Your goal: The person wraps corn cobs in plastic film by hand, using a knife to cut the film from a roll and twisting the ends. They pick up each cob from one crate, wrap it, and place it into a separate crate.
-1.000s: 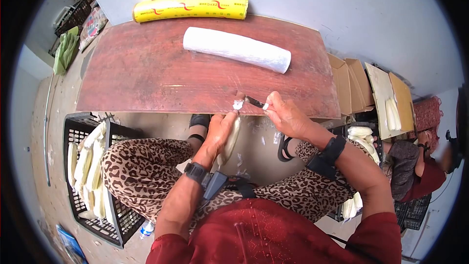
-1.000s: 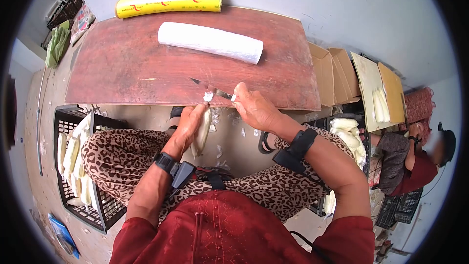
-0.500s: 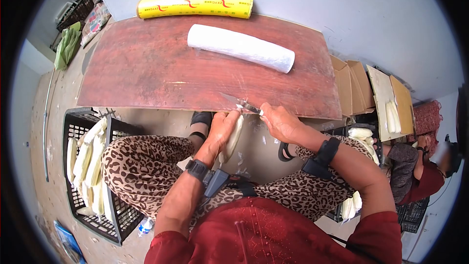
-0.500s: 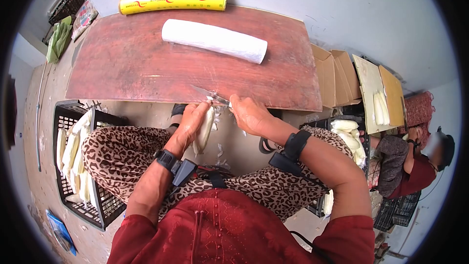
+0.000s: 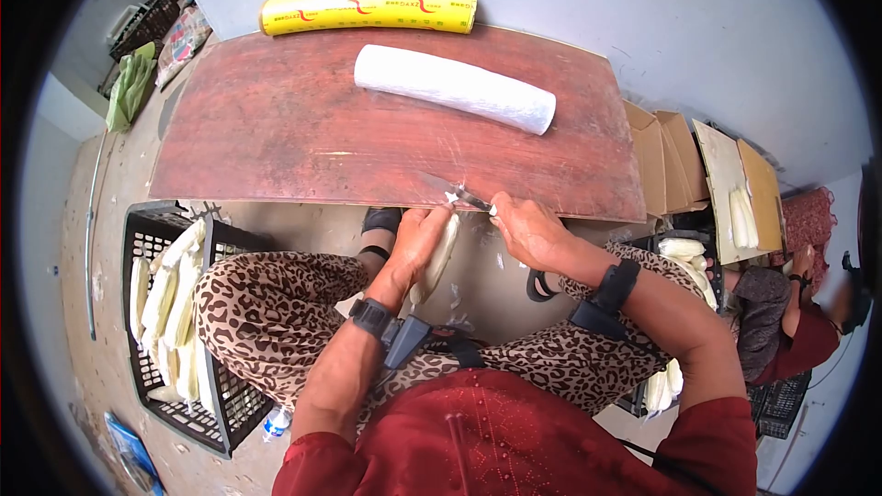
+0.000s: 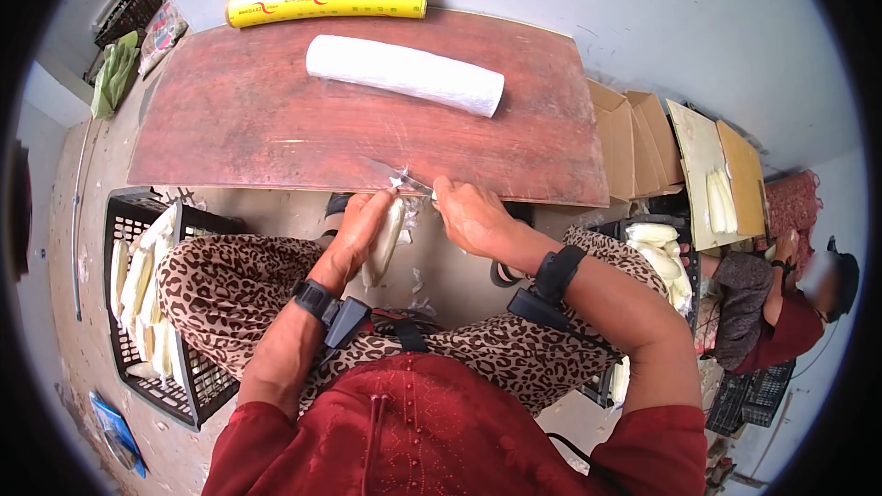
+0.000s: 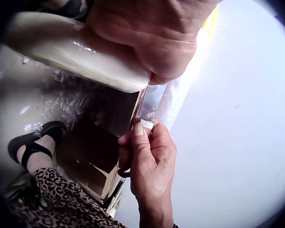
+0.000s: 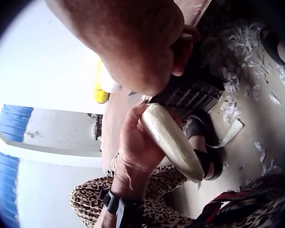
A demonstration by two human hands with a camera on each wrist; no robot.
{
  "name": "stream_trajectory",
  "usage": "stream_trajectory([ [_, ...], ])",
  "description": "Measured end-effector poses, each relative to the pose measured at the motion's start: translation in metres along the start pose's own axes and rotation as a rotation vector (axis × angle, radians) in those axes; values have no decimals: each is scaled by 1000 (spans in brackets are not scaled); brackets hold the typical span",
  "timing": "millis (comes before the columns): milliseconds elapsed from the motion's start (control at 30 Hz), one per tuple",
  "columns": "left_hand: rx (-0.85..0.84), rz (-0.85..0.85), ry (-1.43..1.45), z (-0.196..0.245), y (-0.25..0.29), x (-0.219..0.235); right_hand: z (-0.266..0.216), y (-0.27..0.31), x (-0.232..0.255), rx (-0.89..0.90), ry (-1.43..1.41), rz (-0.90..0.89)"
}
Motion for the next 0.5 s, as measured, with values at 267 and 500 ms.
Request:
stream_trajectory([
  [267,-57,-9,-50,-2,-3,0,-6,0,-4,-22,44,1],
  [500,-73,-29,-2,-4,-3,-2,-8,-5,-7,-10,43,-13],
])
Point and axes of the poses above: each hand's wrist, its own y-axis away from the middle knuckle, its own x-axis out of the back of the hand, z = x × y, the point moved 4 cm from there along -y, towards the middle knuckle, and after that the axes turned 14 degrees about -x, right-handed, at the moved point
